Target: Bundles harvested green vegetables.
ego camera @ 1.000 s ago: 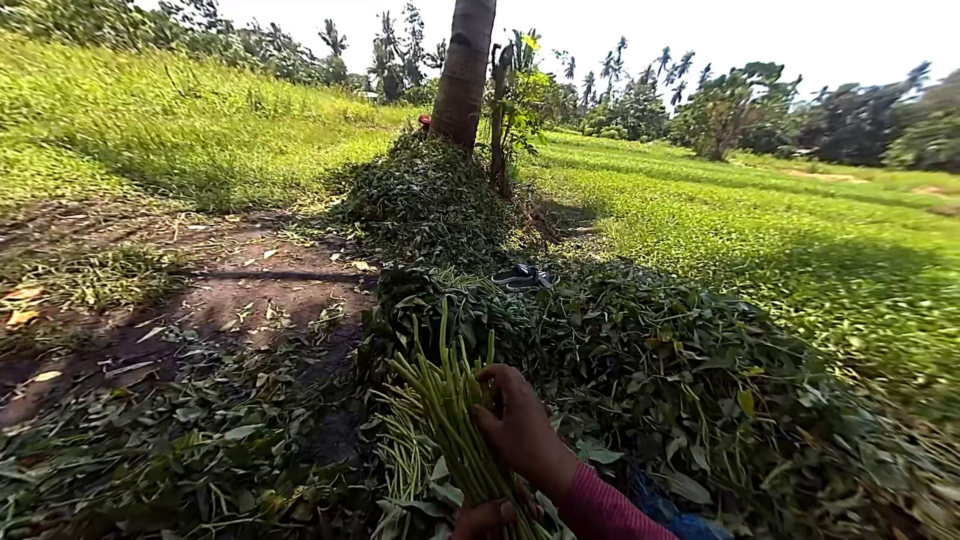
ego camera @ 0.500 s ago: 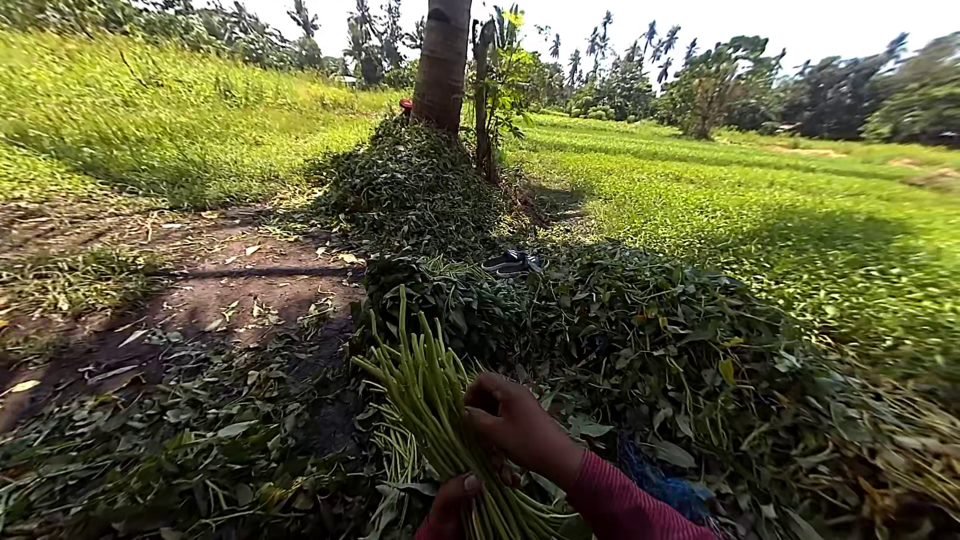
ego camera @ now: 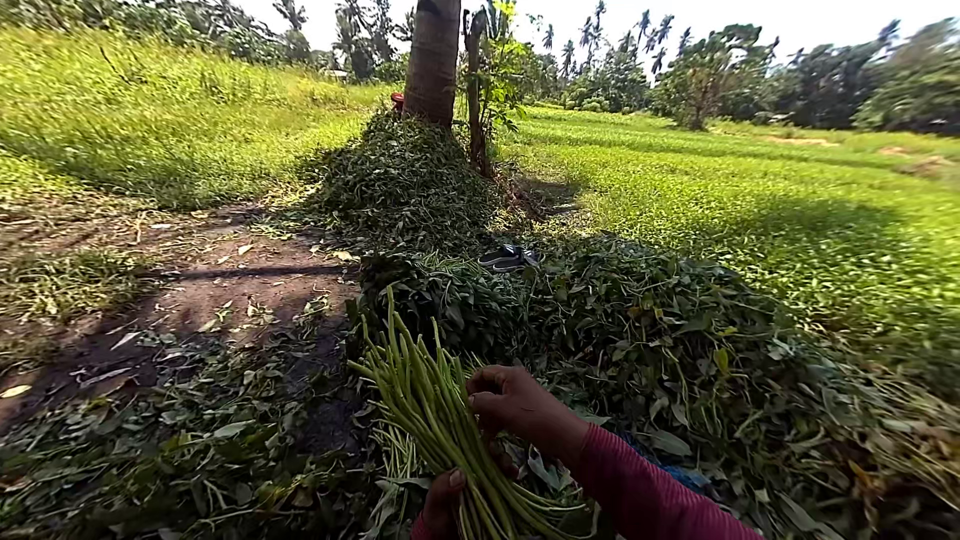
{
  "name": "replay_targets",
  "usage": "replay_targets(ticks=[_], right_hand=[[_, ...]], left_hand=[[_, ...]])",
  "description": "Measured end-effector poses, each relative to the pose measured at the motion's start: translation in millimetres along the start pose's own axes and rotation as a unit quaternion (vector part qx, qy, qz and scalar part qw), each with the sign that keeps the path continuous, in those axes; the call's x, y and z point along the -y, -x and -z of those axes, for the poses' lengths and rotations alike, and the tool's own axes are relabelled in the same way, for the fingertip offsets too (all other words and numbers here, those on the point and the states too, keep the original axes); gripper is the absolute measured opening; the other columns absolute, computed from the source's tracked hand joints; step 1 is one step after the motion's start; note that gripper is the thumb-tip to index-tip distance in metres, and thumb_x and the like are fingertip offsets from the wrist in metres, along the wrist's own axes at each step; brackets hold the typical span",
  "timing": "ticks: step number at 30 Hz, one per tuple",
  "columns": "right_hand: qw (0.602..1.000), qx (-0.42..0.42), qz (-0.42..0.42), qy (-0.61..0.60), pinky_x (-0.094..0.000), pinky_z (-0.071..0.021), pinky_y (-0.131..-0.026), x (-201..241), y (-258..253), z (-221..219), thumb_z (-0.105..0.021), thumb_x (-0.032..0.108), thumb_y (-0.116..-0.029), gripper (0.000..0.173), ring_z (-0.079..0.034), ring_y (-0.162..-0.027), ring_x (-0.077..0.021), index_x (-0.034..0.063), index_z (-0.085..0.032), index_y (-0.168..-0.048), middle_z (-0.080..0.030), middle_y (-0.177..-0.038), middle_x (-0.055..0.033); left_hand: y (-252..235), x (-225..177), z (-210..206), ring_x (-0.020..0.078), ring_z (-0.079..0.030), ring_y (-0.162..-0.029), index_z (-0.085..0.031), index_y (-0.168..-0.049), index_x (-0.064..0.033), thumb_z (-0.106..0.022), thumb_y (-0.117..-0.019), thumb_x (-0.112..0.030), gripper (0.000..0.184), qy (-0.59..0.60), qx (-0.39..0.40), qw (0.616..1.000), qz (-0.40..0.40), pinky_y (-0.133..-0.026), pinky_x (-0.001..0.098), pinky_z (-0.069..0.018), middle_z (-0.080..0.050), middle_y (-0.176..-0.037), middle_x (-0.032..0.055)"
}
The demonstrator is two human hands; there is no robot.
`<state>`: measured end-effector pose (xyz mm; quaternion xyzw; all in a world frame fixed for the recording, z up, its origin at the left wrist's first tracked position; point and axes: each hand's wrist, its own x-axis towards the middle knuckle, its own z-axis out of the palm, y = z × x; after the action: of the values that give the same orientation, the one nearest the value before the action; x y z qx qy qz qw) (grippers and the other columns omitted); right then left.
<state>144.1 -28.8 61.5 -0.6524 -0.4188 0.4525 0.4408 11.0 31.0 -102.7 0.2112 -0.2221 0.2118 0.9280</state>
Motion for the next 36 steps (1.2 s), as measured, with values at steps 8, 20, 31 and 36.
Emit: replay_targets(ticks=[8,20,31,36], right_hand=[[0.998,0.019,0.047,0.047,-0.023,-0.0499,-0.069,-9,-6,0,-0.061,0.018,-0.1003,0.016,-0.059,-0.076,-0.0054,0.0043,-0.065,-0.107,-0.063,-0.093,-0.0012],[0.892,-0.146,0.306,0.299,-0.0386,-0.0588,-0.091,-57,57,-36,-0.064,0.034,-0.1022,0.033,-0.067,-0.108,-0.0214,0.0107,-0.071,-0.124,-0.067,-0.118,-0.0129],[0.885,-0.227,0.293,0.281,-0.0373,-0.0601,-0.083,-81,64,-39,-0.065,0.013,-0.0964,0.028,-0.069,-0.096,-0.02,0.0125,-0.072,-0.123,-0.07,-0.106,-0.0107],[0.822,-0.245,0.332,0.392,-0.0385,-0.0596,-0.083,-80,64,-47,-0.062,0.013,-0.0964,0.023,-0.068,-0.1,-0.0242,0.0133,-0.077,-0.113,-0.071,-0.107,-0.0092]], left_hand=[[2,-1,-2,0.0314,-0.069,-0.114,-0.066,-0.13,-0.0045,-0.077,-0.0884,-0.031,0.051,0.019,0.011,1.0,0.009,-0.105,0.0499,-0.0515,-0.072,-0.119,0.0159],[-3,-12,-21,0.013,-0.074,-0.1,-0.074,-0.117,-0.0054,-0.072,-0.0918,-0.022,0.03,-0.095,-0.062,0.987,-0.11,-0.091,0.0282,-0.059,-0.077,-0.107,0.0077],[2,2,-24,0.0162,-0.074,-0.102,-0.075,-0.119,-0.0072,-0.074,-0.0911,-0.024,0.032,-0.099,-0.089,0.987,-0.086,-0.093,0.033,-0.0596,-0.077,-0.11,0.009],[2,6,-20,0.0192,-0.075,-0.103,-0.073,-0.12,-0.0044,-0.075,-0.091,-0.024,0.035,-0.049,-0.108,0.99,-0.078,-0.092,0.0342,-0.0602,-0.076,-0.112,0.0123]])
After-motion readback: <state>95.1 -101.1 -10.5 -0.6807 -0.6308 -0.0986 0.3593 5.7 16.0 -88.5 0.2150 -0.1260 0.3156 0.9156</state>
